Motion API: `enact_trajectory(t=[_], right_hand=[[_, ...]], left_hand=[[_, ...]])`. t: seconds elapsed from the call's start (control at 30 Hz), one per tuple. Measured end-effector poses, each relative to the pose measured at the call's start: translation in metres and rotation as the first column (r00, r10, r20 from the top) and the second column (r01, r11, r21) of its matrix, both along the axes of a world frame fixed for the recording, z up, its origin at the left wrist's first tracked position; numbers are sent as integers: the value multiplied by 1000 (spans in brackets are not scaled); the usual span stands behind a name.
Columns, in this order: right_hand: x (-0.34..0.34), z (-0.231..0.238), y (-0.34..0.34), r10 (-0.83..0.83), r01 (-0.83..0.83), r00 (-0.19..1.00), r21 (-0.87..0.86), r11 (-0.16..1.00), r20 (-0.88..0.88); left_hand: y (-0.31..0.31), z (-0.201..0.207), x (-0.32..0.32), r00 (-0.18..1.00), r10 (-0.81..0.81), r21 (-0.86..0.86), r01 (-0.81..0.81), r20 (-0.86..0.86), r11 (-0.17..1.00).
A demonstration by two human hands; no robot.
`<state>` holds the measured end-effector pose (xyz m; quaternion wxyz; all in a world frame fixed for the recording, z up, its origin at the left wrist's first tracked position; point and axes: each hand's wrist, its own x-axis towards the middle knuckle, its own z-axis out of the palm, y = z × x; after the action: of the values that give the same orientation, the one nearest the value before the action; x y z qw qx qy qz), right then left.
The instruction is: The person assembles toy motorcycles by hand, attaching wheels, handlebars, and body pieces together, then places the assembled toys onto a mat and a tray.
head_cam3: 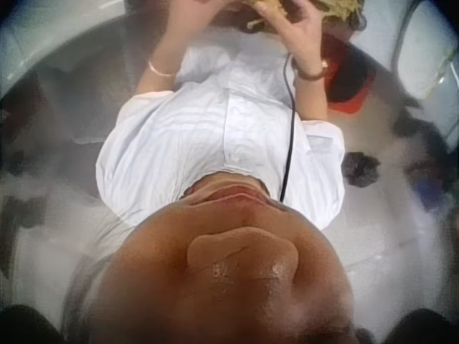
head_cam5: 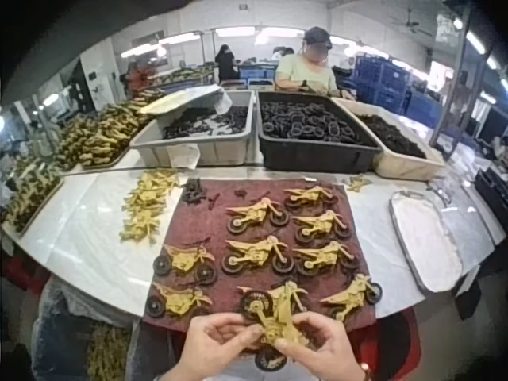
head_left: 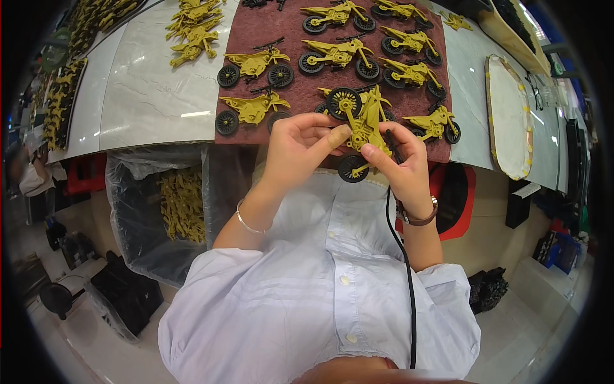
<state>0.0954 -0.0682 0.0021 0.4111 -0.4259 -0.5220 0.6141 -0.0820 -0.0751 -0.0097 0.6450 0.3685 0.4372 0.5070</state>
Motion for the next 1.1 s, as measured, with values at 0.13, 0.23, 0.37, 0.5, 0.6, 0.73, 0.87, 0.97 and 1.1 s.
enact_trajectory(t=[0.13,0.23,0.37,0.5,0.6,0.73,0.87,0.97,1.1], right_hand=[[-2,-1,-3,-42,42,999,26,999,-13],[-1,-3,-4,-66,66,998,36,997,12],[-3,-3,-5,-49,49,999,71,996,2],[-4,-2,-5,-60,61,998,28,998,-18],[-7,-1,-6,-46,48,999,59,997,-24],[-5,-2,-6,-12,7,999,127,992,38],[-3,1,-7,-11,6,999,121,993,41],[-3,-1,-5,-49,31,995,189,981,88],[5,2,-4,-113,122,991,117,986,-74]], left_hand=[[-1,0,0,1000,8,-7,-8,22,1000],[-4,-4,-1,996,-32,136,43,-89,990],[-3,-12,0,1000,-2,139,6,-26,990],[-1,-13,-2,999,-37,133,34,18,991],[4,-6,-1,997,-42,209,28,64,977],[6,-5,-1,997,-47,187,36,58,982],[6,-8,-1,997,-40,209,26,65,978],[13,1,-4,998,-55,269,50,9,962],[14,19,-22,897,-372,67,397,-239,915]])
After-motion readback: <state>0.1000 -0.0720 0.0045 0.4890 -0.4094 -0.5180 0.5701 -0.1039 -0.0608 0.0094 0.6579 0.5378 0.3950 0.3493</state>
